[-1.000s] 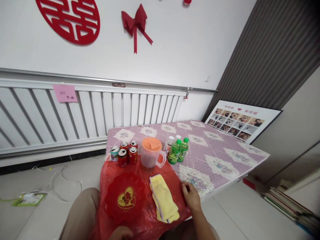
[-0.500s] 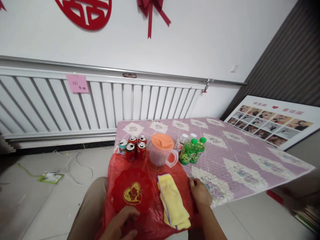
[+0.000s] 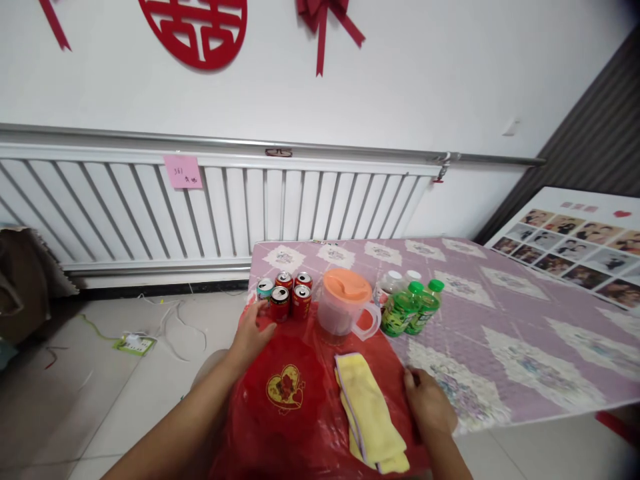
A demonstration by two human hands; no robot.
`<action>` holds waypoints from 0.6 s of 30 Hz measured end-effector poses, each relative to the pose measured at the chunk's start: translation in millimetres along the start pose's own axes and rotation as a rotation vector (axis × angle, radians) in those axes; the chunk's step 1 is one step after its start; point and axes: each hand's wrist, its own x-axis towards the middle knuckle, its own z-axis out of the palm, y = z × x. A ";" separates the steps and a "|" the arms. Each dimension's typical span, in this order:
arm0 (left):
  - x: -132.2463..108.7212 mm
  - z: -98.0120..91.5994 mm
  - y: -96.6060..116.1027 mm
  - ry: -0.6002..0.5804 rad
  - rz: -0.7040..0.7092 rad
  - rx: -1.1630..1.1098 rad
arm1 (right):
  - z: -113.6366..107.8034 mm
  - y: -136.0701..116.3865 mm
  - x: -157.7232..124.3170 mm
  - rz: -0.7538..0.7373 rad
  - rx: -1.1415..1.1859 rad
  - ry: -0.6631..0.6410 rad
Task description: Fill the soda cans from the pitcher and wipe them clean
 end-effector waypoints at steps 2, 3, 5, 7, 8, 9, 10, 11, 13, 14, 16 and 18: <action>21.3 9.6 -6.7 0.034 0.012 0.033 | 0.3 0.4 0.5 -0.010 -0.004 0.007; 29.5 14.3 -9.0 0.048 0.018 0.051 | 0.5 0.6 0.7 -0.013 -0.006 0.011; 41.3 23.5 -12.0 0.066 0.030 0.085 | 1.1 0.9 0.9 -0.016 -0.010 0.020; 48.1 32.0 -13.4 0.069 0.041 0.118 | 1.9 1.1 1.2 -0.014 -0.015 0.029; 50.3 35.9 -13.8 0.066 0.047 0.134 | 2.4 1.2 1.3 -0.011 -0.017 0.034; 52.1 39.5 -14.2 0.062 0.052 0.150 | 2.8 1.2 1.5 -0.009 -0.019 0.037; 53.6 42.8 -14.4 0.059 0.056 0.164 | 3.3 1.3 1.8 -0.007 -0.020 0.039; 55.0 45.8 -14.7 0.057 0.059 0.178 | 3.6 1.3 2.0 -0.005 -0.020 0.039; 57.6 50.9 -15.4 0.055 0.061 0.199 | 4.1 1.3 2.4 -0.002 -0.022 0.038; 58.8 52.9 -15.9 0.055 0.062 0.205 | 4.2 1.3 2.5 0.001 -0.023 0.037; 60.7 56.2 -16.8 0.056 0.066 0.211 | 4.4 1.3 2.4 0.005 -0.025 0.037; 61.8 58.4 -17.6 0.056 0.073 0.207 | 4.7 1.3 2.1 0.011 -0.027 0.038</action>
